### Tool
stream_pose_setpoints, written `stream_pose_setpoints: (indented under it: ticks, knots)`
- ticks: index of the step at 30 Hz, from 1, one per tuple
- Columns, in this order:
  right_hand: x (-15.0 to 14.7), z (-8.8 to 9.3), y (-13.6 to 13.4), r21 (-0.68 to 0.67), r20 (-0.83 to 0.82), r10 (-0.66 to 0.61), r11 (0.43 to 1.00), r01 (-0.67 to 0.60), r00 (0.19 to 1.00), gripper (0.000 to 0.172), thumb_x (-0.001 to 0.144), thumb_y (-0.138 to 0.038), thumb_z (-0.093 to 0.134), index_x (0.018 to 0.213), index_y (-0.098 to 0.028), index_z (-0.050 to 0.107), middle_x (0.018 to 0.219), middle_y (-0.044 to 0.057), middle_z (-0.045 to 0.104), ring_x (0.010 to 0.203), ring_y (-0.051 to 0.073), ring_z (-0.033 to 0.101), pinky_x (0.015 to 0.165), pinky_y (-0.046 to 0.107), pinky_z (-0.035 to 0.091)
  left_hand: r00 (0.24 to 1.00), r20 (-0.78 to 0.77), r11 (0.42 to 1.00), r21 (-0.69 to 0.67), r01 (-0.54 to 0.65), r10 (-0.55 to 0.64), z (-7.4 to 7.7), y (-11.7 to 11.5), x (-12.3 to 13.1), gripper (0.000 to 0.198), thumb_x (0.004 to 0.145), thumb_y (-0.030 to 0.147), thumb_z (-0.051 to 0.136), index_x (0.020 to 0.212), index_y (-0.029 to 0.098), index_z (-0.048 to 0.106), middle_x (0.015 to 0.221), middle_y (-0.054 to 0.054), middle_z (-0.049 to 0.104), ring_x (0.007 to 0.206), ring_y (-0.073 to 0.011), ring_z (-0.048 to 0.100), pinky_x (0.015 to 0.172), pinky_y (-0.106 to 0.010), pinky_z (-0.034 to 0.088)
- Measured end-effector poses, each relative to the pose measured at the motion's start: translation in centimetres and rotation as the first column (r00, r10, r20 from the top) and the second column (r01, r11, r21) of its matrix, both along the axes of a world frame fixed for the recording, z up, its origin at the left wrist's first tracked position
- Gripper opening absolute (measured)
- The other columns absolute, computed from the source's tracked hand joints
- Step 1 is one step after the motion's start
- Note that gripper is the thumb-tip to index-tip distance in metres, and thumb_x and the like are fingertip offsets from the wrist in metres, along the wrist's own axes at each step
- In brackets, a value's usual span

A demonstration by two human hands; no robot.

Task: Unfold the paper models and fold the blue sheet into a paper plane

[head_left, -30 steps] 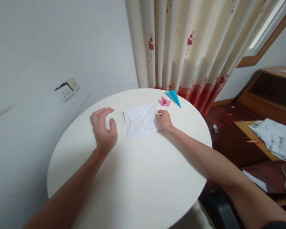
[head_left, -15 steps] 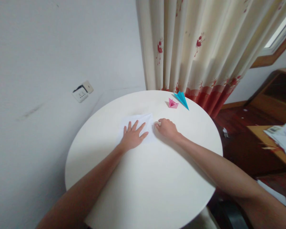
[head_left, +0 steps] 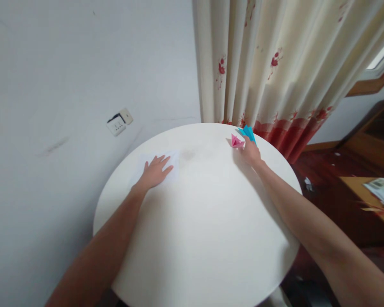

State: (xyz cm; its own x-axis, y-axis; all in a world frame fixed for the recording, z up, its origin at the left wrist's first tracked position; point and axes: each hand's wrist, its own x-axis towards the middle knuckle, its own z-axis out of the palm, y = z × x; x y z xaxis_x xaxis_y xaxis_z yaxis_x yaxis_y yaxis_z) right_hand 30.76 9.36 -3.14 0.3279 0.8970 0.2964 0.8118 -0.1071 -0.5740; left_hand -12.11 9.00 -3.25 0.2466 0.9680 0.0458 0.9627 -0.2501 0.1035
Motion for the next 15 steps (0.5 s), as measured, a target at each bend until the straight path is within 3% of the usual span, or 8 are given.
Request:
stream_pose_setpoints:
  ticks: [3,7,9,11,13,15]
  knots:
    - [0.0,-1.1,0.4,0.045,0.015,0.055,0.997,-0.055,0.998,0.035,0.091,-0.019,0.052,0.125,-0.015,0.060,0.110,0.017,0.068,0.104,0.031,0.064,0.091,0.047,0.047,0.999,0.020,0.997,-0.061,0.037,-0.035,-0.5,-1.3,2.9,0.061,0.101,0.058,0.025,0.158,0.037,0.027,0.168,-0.004,0.019,0.153,-0.0416,0.011,0.114,-0.075,0.012]
    - [-0.5,-0.8,-0.1,0.114,0.013,0.137,0.984,-0.138,0.990,0.020,0.089,-0.016,0.050,0.091,-0.011,0.070,0.089,0.016,0.071,0.086,0.028,0.064,0.081,0.043,0.046,0.998,0.032,0.995,-0.083,0.061,-0.059,-0.9,-1.3,3.1,0.059,0.100,0.060,0.030,0.156,0.040,0.030,0.168,-0.003,0.019,0.153,-0.0425,0.009,0.113,-0.076,0.010]
    - [-1.6,-0.2,-1.0,0.127,0.014,0.199,0.972,-0.199,0.980,0.018,0.088,-0.019,0.055,0.087,-0.012,0.071,0.085,0.013,0.072,0.080,0.025,0.063,0.076,0.038,0.045,0.995,0.084,0.999,-0.023,0.048,-0.046,-0.6,-1.1,2.8,0.057,0.101,0.057,0.034,0.155,0.038,0.036,0.166,-0.006,0.024,0.153,-0.0427,0.013,0.113,-0.076,0.011]
    - [-3.5,0.7,-2.4,0.134,0.010,0.272,0.953,-0.271,0.962,0.016,0.087,-0.021,0.058,0.087,-0.013,0.073,0.083,0.009,0.073,0.075,0.021,0.062,0.073,0.032,0.043,0.978,0.207,0.990,0.140,0.004,-0.033,0.1,-1.4,3.3,0.055,0.101,0.050,0.037,0.153,0.031,0.040,0.163,-0.011,0.032,0.152,-0.0412,0.019,0.115,-0.074,0.014]
    - [-5.9,1.5,-4.2,0.153,-0.012,0.401,0.906,-0.394,0.916,0.017,0.087,-0.020,0.058,0.089,-0.014,0.074,0.081,0.007,0.073,0.072,0.018,0.061,0.069,0.028,0.041,0.899,0.413,0.948,0.318,0.008,-0.146,0.9,-2.3,4.8,0.054,0.102,0.044,0.038,0.151,0.022,0.042,0.154,-0.016,0.044,0.146,-0.0339,0.036,0.117,-0.061,0.028]
    - [-8.4,2.2,-6.1,0.150,-0.008,0.511,0.850,-0.505,0.859,0.018,0.088,-0.018,0.056,0.088,-0.015,0.074,0.079,0.006,0.073,0.070,0.017,0.061,0.067,0.027,0.039,0.740,0.623,0.936,0.351,0.024,-0.252,1.7,-3.8,6.8,0.050,0.100,0.044,0.045,0.144,0.021,0.046,0.146,-0.016,0.052,0.130,-0.0280,0.056,0.107,-0.048,0.047]
